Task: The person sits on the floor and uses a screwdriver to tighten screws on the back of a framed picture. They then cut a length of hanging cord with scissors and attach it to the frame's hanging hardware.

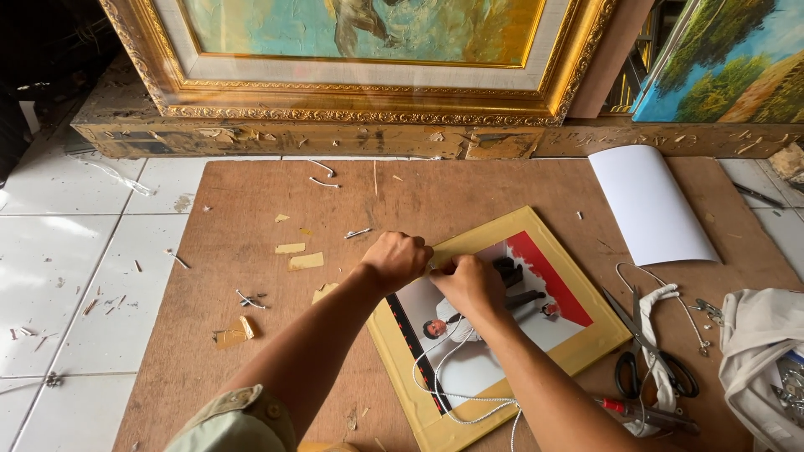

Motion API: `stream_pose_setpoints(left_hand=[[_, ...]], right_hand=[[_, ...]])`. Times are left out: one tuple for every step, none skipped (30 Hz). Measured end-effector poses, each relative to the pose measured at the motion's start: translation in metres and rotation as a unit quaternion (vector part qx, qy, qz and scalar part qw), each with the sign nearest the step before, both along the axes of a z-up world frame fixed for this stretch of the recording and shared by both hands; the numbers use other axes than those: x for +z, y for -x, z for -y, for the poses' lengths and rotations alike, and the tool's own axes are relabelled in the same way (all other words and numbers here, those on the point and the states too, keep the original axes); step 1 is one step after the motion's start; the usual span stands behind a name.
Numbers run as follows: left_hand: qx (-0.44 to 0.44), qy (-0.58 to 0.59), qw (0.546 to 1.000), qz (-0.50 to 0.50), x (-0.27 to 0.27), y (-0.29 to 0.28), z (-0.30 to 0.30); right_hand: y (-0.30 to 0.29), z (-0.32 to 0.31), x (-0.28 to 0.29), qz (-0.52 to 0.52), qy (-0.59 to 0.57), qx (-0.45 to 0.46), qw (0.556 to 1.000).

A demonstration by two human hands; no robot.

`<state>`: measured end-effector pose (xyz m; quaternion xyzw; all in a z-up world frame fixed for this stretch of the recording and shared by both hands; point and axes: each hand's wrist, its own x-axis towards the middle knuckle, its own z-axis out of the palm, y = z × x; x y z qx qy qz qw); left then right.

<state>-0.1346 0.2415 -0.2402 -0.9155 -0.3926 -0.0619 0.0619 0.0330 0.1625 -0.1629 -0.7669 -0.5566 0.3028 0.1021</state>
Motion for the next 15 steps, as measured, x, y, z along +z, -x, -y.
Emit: stream_pose_setpoints(left_hand=[[0.000,0.000,1.000,0.000,-0.004,0.002,0.000],[0.055,0.044,0.997,0.037,-0.007,0.002,-0.002],[0.110,0.087,0.987,0.075,-0.011,0.002,-0.005],[0.110,0.088,0.987,0.076,-0.010,0.002,-0.001],[0.157,0.122,0.972,0.128,-0.009,0.003,0.003],[0.202,0.155,0.950,0.179,-0.007,0.004,0.007],[0.202,0.155,0.950,0.180,-0.006,0.005,0.009],[0.212,0.157,0.945,0.196,-0.004,0.006,0.010],[0.222,0.159,0.939,0.212,-0.003,0.008,0.012],[0.222,0.160,0.938,0.212,-0.003,0.008,0.012],[0.227,0.161,0.936,0.215,-0.003,0.007,0.012],[0.232,0.162,0.934,0.219,-0.003,0.006,0.013],[0.232,0.164,0.934,0.219,-0.003,0.008,0.013],[0.234,0.170,0.930,0.229,-0.003,0.009,0.012],[0.237,0.176,0.925,0.238,-0.002,0.010,0.011]], right_hand=[[0.003,0.001,0.001,0.000,0.000,0.000,1.000],[0.004,0.001,0.003,0.004,-0.006,0.006,1.000],[0.005,0.001,0.005,0.009,-0.011,0.012,1.000],[0.006,0.001,0.005,0.010,-0.011,0.012,1.000],[0.007,0.001,0.005,0.013,-0.019,0.016,1.000],[0.009,0.001,0.005,0.017,-0.028,0.021,0.999],[0.010,0.001,0.007,0.017,-0.028,0.021,0.999],[0.012,0.001,0.008,0.017,-0.031,0.018,0.999],[0.014,0.000,0.009,0.018,-0.033,0.015,0.999],[0.011,-0.004,0.001,0.018,-0.032,0.015,0.999],[0.009,-0.008,-0.008,0.021,-0.043,0.012,0.999],[0.006,-0.011,-0.016,0.024,-0.054,0.009,0.998],[0.007,-0.010,-0.016,0.024,-0.053,0.009,0.998],[0.008,-0.011,-0.015,0.026,-0.057,0.010,0.998],[0.008,-0.011,-0.014,0.028,-0.061,0.011,0.998]])
